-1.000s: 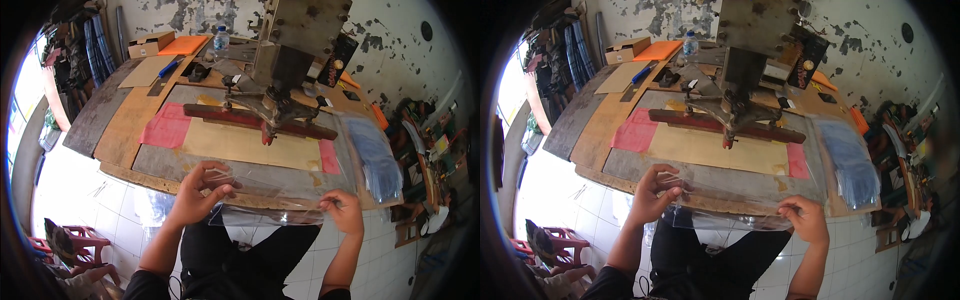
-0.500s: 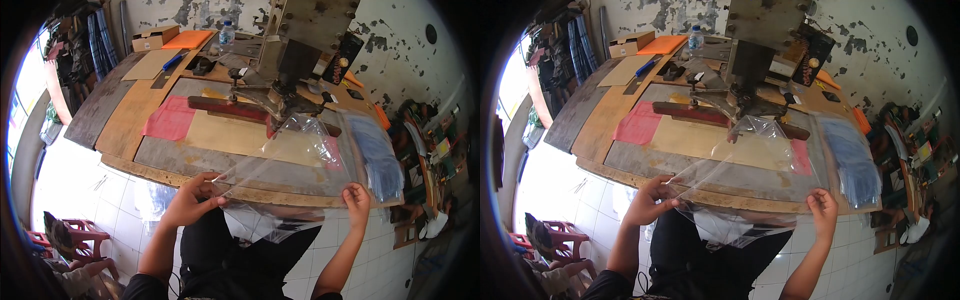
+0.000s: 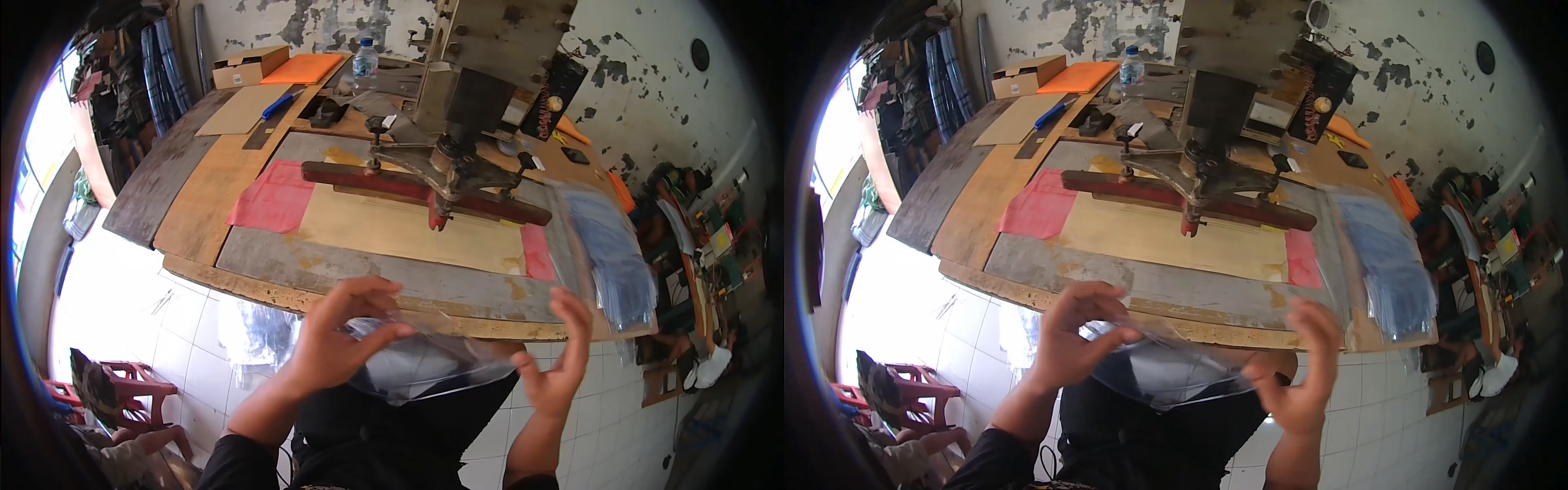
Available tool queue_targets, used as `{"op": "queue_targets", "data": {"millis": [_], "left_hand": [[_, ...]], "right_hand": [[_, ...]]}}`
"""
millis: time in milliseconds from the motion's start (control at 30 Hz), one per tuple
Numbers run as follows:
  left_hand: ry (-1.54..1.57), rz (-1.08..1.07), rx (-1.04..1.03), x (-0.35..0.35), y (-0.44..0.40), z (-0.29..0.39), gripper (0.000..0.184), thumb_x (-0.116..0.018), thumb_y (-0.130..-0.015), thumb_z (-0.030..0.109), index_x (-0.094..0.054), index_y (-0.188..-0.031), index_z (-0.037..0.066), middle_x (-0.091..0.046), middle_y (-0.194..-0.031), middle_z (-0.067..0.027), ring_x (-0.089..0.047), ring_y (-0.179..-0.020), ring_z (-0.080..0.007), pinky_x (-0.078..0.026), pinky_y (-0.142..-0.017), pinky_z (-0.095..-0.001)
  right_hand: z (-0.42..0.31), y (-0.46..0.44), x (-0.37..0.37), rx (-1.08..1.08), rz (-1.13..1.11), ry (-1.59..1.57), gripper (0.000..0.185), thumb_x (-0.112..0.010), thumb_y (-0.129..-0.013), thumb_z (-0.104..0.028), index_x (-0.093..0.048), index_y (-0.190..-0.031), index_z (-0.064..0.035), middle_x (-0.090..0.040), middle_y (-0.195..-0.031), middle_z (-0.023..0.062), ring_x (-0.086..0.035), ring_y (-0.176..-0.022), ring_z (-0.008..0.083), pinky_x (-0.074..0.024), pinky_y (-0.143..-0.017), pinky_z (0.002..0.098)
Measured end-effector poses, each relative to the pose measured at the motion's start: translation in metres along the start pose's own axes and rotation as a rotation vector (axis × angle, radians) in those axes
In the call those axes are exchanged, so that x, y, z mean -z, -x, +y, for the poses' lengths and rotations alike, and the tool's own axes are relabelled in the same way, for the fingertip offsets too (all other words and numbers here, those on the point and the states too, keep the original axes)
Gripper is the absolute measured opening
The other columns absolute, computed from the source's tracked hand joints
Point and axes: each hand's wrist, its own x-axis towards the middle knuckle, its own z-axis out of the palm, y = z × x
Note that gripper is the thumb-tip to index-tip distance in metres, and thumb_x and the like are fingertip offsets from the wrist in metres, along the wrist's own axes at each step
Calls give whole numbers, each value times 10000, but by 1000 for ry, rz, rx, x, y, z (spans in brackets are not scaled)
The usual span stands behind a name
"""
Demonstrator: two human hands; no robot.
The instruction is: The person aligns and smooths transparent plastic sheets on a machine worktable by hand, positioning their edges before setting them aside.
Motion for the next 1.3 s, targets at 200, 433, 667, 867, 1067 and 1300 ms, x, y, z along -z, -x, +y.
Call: {"op": "queue_targets", "data": {"millis": [200,433,667,867,1067,1300], "left_hand": [[-75,-174,-91,-18,-7,24,493,-861,-866,25,-582,-1272,11,-785,-997,-122,-798,-991,-232,-631,-842,-352],[-330,-301,44,7,3,18,498,-883,-875,168,-580,-1246,33,-783,-1032,-124,-783,-990,-291,-611,-874,-397],[-433,-401,-137,30,11,1,409,-825,-910,264,-653,-1242,98,-688,-1253,-105,-690,-1132,-316,-549,-981,-428],[-434,-419,-279,3,6,3,260,-809,-924,258,-710,-1115,114,-652,-1264,-91,-669,-1144,-289,-522,-947,-458],[-456,-339,-247,1,5,-9,193,-800,-927,243,-722,-951,68,-694,-1034,-63,-693,-952,-284,-536,-842,-404],[-474,-430,-148,8,4,-14,205,-797,-927,240,-708,-884,60,-697,-954,-74,-697,-895,-306,-549,-801,-434]], "right_hand": [[-45,-37,-28,31,-474,-169,637,-902,-845,-345,-675,-1342,-17,-703,-1240,134,-704,-1128,289,-555,-927,380],[-23,-21,-31,-248,-396,-335,233,-886,-844,-69,-784,-1048,-23,-714,-911,84,-708,-816,173,-537,-684,263],[1,-4,-23,-417,-167,-487,143,-839,-889,-25,-761,-1001,17,-694,-922,73,-648,-805,133,-501,-703,249],[-6,-5,-30,-300,-307,-457,145,-841,-908,-66,-763,-998,16,-689,-926,58,-638,-779,119,-485,-687,230],[-3,0,-25,-355,-226,-493,166,-856,-905,-100,-774,-1001,8,-704,-921,65,-637,-767,117,-478,-660,235],[10,5,-17,-382,-212,-443,169,-848,-916,-110,-763,-998,11,-693,-930,63,-637,-809,126,-497,-717,243]]}}
